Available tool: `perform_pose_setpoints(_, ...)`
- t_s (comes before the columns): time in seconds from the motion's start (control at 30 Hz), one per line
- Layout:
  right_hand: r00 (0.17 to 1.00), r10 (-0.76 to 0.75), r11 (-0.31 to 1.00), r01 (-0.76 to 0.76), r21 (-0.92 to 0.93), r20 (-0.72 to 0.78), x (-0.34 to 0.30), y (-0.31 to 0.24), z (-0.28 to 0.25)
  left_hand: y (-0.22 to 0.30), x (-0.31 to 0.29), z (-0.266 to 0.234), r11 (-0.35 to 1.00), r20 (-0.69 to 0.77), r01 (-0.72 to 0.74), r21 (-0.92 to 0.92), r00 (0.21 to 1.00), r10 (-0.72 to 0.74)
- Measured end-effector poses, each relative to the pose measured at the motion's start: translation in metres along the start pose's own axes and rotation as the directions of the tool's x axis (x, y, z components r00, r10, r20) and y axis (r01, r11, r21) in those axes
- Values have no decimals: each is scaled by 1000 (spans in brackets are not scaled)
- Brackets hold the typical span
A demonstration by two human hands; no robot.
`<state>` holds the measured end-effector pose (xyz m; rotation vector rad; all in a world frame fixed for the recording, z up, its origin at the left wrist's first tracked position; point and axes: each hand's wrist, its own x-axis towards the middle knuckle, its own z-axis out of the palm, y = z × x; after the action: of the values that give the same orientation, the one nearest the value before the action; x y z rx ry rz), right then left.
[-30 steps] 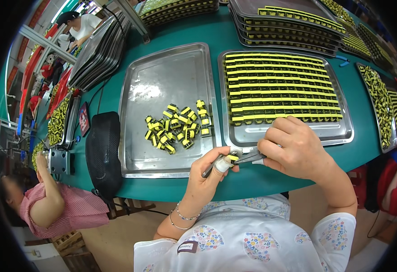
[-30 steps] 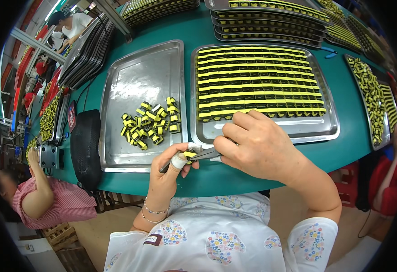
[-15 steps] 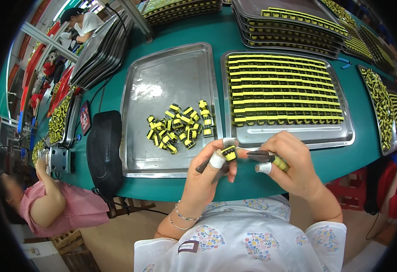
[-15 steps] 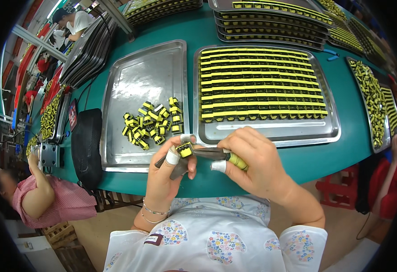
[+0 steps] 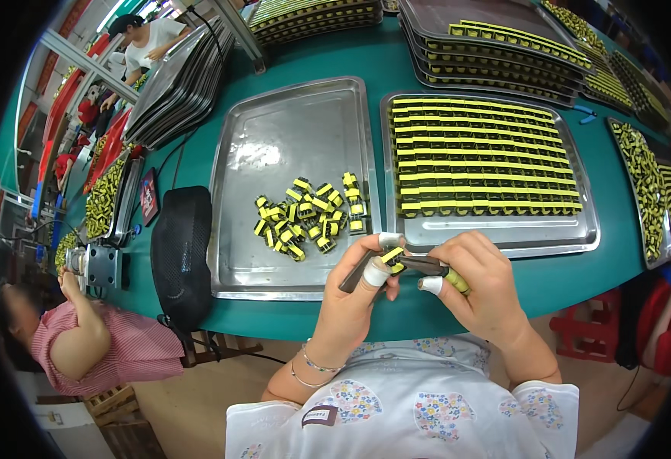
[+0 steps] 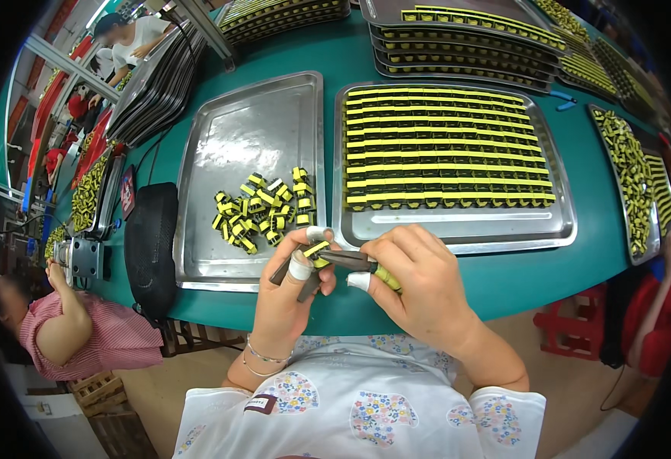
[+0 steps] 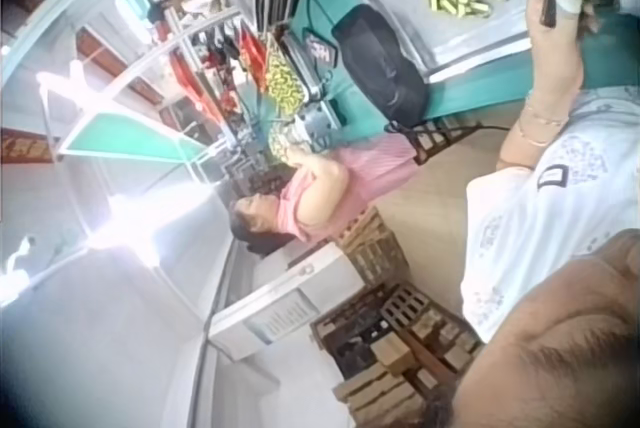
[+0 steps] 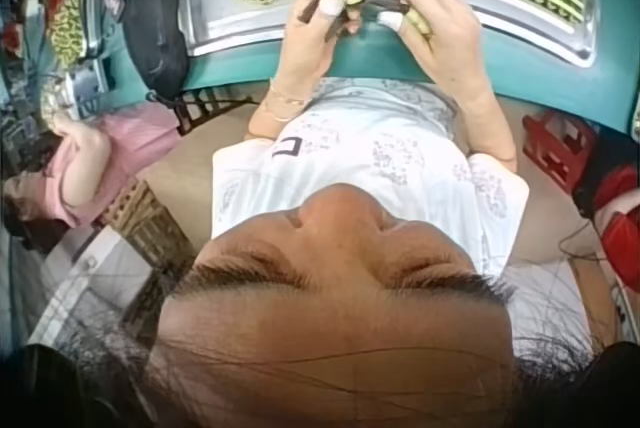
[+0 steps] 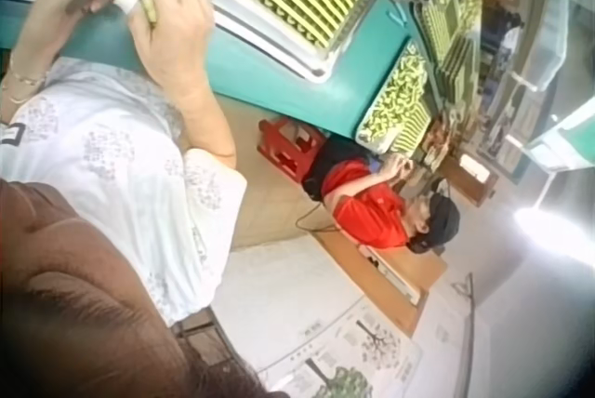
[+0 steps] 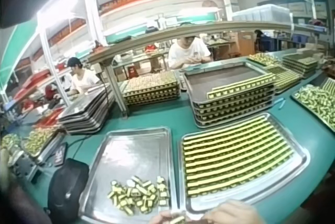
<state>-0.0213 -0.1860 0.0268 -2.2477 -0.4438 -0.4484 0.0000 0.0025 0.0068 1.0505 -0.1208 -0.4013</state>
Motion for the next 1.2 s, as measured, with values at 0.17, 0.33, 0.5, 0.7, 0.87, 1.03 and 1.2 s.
perform_pose_setpoints(0.17,998,-3,997,8,-75,66,2,-4,-5,1,-1,-3,964,-12,-116,237,992,123)
perform_pose_setpoints(0.33,996,-72,985,79,-155,50,2,-5,-7,3,-4,-3,898,-24,-180,402,978,207)
perform_pose_setpoints(0.5,993,-103,976,112,-189,55,1,-4,-7,3,-5,-4,852,-19,-203,482,970,241)
perform_pose_setpoints(0.7,996,-87,972,92,-215,33,-1,-3,-2,3,-6,-4,854,-47,-180,489,972,231)
perform_pose_setpoints(0.87,1000,4,992,-6,-129,-18,-2,-2,2,3,-3,0,907,-63,-182,381,973,222)
perform_pose_setpoints(1.03,976,182,936,-135,326,-116,-3,-12,16,2,-2,8,992,-15,-82,96,996,84)
perform_pose_setpoints(1.2,970,102,974,-53,218,-222,-9,-9,25,0,-3,9,991,62,-103,86,993,97)
